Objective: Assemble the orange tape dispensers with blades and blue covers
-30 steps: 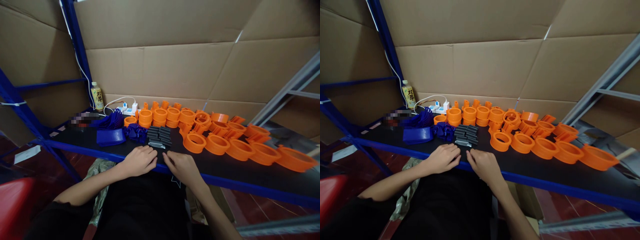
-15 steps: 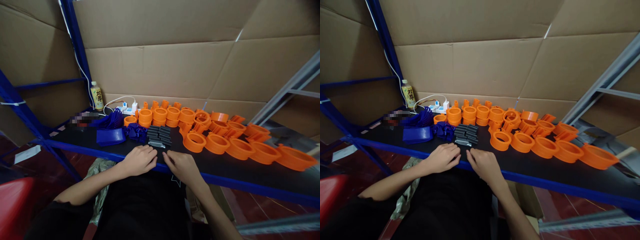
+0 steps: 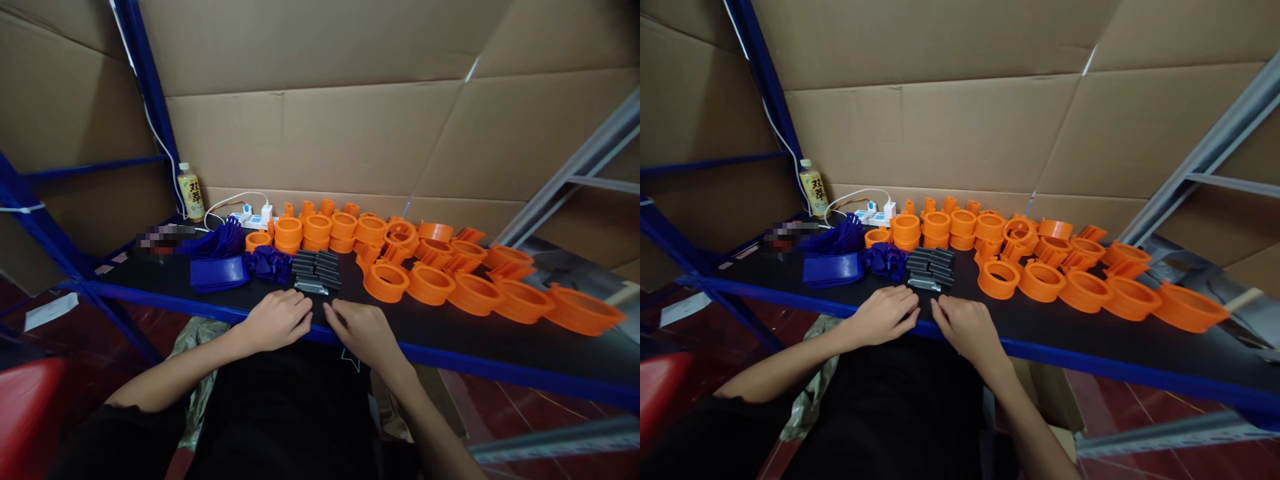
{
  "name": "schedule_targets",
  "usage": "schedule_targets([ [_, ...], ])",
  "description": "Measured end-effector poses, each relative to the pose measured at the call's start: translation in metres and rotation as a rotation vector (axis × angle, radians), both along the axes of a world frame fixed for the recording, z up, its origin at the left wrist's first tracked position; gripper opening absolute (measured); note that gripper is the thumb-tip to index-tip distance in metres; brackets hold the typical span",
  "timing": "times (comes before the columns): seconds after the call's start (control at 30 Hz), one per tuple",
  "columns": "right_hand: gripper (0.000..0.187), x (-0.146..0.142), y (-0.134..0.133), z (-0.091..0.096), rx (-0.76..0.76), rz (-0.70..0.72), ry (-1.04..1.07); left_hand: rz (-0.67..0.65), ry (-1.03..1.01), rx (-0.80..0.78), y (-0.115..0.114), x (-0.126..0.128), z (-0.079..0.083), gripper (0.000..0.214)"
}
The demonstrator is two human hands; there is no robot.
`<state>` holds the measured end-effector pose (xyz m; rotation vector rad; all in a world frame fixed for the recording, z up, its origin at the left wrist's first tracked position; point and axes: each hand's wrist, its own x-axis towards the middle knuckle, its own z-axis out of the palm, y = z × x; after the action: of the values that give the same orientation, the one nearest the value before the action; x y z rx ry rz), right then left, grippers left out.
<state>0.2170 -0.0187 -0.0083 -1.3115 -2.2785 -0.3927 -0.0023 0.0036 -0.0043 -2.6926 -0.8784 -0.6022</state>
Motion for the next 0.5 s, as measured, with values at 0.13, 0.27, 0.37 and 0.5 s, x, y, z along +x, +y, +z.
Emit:
schedule_targets([
  [0.13, 0.042, 0.0001, 0.0003, 0.0002, 0.007, 0.004, 0.008, 0.006, -0.003, 0.005, -0.0011, 0.0003, 0.0007, 0.018],
  [0.27, 0.042, -0.0007, 0.0002, 0.0007, 0.010, 0.006, 0.008, 0.009, -0.005, 0.012, -0.0012, 0.0005, 0.0009, 0.018],
  [0.37, 0.042, -0.0011, -0.0002, 0.0010, 0.012, 0.010, 0.010, 0.004, -0.004, 0.010, -0.0001, 0.0005, -0.0002, 0.018],
  [0.5, 0.042, -0.0008, -0.0004, 0.0005, 0.007, 0.005, 0.007, 0.004, -0.004, 0.008, 0.0008, 0.0005, -0.0017, 0.017],
])
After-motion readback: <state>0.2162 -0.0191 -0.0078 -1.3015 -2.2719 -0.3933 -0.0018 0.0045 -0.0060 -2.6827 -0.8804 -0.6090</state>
